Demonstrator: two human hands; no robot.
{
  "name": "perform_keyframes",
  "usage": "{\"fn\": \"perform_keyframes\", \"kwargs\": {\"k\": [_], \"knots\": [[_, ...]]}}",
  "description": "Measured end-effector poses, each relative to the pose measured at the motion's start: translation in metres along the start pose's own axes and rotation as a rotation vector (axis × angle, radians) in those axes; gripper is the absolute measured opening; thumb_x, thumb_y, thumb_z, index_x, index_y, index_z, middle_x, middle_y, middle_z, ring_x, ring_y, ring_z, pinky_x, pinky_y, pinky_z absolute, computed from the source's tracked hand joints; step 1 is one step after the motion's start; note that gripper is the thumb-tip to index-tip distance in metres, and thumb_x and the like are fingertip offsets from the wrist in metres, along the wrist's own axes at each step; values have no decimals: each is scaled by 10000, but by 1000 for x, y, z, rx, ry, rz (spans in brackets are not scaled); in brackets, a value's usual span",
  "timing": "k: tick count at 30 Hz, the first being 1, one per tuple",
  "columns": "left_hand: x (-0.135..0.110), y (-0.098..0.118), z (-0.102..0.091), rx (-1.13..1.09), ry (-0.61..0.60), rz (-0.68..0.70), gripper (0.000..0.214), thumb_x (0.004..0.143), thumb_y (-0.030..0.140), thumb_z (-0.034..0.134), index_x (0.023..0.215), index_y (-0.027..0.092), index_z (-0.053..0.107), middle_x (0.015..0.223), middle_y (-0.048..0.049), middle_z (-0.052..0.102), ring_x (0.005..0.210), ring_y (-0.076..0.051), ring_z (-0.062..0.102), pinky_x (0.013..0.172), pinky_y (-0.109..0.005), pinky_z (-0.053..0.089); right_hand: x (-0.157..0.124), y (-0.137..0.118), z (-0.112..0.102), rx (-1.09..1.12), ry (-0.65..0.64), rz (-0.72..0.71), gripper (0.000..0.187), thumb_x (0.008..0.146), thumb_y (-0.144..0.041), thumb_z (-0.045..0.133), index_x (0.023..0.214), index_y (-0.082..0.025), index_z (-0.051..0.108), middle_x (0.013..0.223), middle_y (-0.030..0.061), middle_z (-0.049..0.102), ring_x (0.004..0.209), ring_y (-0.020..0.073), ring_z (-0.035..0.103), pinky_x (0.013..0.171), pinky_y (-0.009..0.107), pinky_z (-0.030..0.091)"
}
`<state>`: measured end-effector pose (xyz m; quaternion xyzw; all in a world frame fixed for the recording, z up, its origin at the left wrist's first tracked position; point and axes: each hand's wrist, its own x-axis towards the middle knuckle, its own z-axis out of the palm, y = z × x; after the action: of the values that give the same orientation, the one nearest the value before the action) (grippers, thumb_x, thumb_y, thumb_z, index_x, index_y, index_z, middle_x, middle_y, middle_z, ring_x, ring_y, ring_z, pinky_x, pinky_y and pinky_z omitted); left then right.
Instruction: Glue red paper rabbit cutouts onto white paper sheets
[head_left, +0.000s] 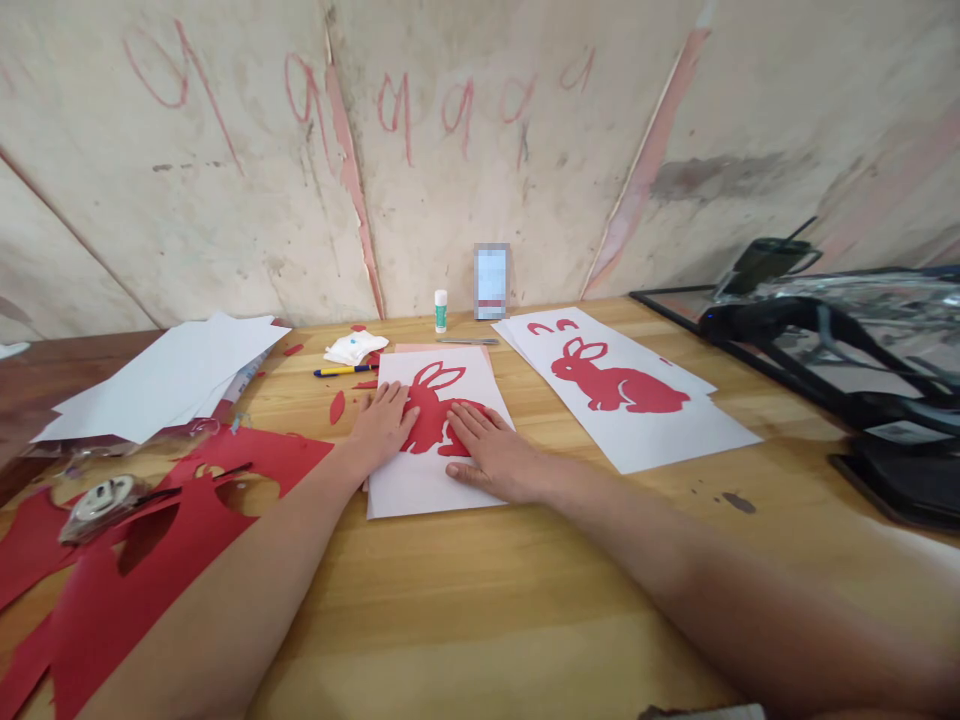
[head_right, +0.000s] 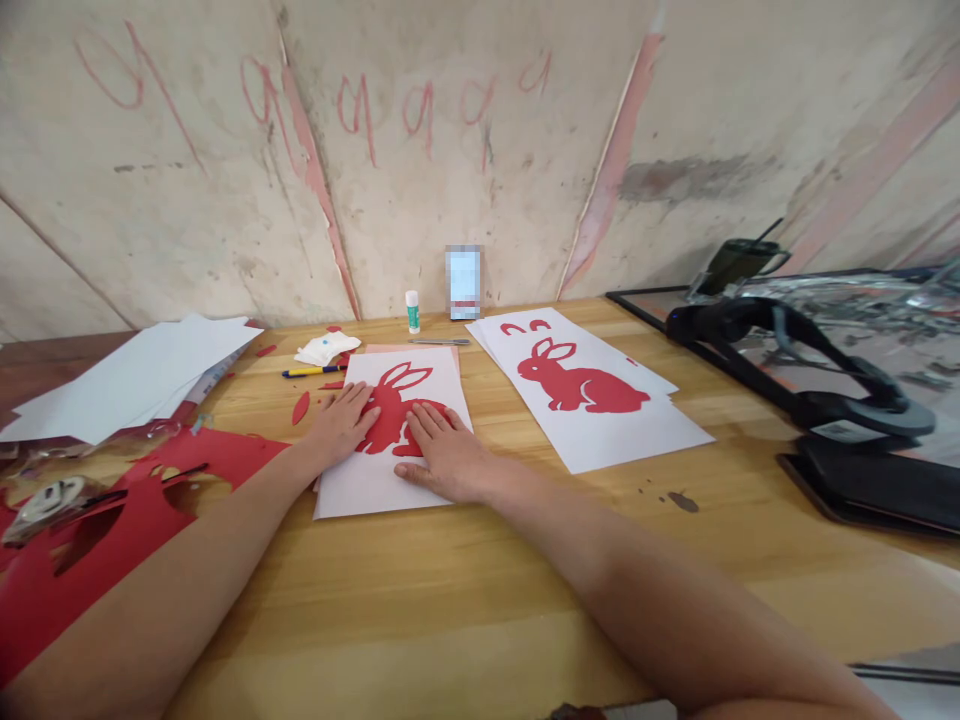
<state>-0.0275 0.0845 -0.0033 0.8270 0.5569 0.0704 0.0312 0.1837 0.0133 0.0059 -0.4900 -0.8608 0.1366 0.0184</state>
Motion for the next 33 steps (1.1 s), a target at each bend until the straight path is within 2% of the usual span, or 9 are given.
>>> {"fn": "perform_keyframes", "kwargs": {"k": [8,15,20,24,27,30,33], "knots": [[-3,0,-3,-25,-11,3,519,1014,376,275,1464,139,379,1564,-119,348,1463,-274,261,1171,-463,210,3,16,-6,4,15,114,954,896,-743,175,1565,-66,113,1627,146,85,1507,279,40,1219,487,78],[0,-1,-1,-20,-35,-11,512,1016,347,258,1475,143,360,1572,-109,333,1471,-260,244,1180,-466,191,4,28,-11,-13,28,201,891,922,-686,181,1564,-70,132,1631,140,96,1508,265,52,1220,462,103],[1,1,-5,-10,-47,-40,502,1015,321,254,1469,145,373,1575,-112,327,1477,-261,229,1186,-481,188,2,27,-13,-35,70,274,895,921,-695,160,1562,-69,147,1629,152,97,1507,276,53,1217,472,111],[-3,10,-15,-4,27,2,544,1017,365,232,1500,132,324,1597,-118,265,1496,-268,160,1200,-513,129,2,18,-8,-27,68,161,924,908,-727,159,1563,-75,140,1627,151,85,1507,269,34,1220,478,78],[-9,21,-16,-11,32,138,588,1019,435,211,1532,152,257,1620,-84,197,1508,-231,105,1214,-472,101,3,15,-1,-3,58,76,931,899,-746,178,1564,-95,150,1623,155,120,1505,284,58,1214,506,91],[-15,28,-10,-33,-61,240,672,997,544,219,1543,152,225,1627,-89,152,1510,-235,83,1214,-450,110,4,16,3,-7,69,60,920,902,-742,195,1564,-103,164,1619,161,150,1503,300,78,1206,522,109],[-18,28,-2,-51,-179,246,765,969,625,217,1554,134,178,1627,-111,122,1508,-255,87,1212,-454,118,4,17,3,-23,65,69,919,905,-734,206,1561,-92,172,1617,168,154,1502,303,89,1207,517,112]]}}
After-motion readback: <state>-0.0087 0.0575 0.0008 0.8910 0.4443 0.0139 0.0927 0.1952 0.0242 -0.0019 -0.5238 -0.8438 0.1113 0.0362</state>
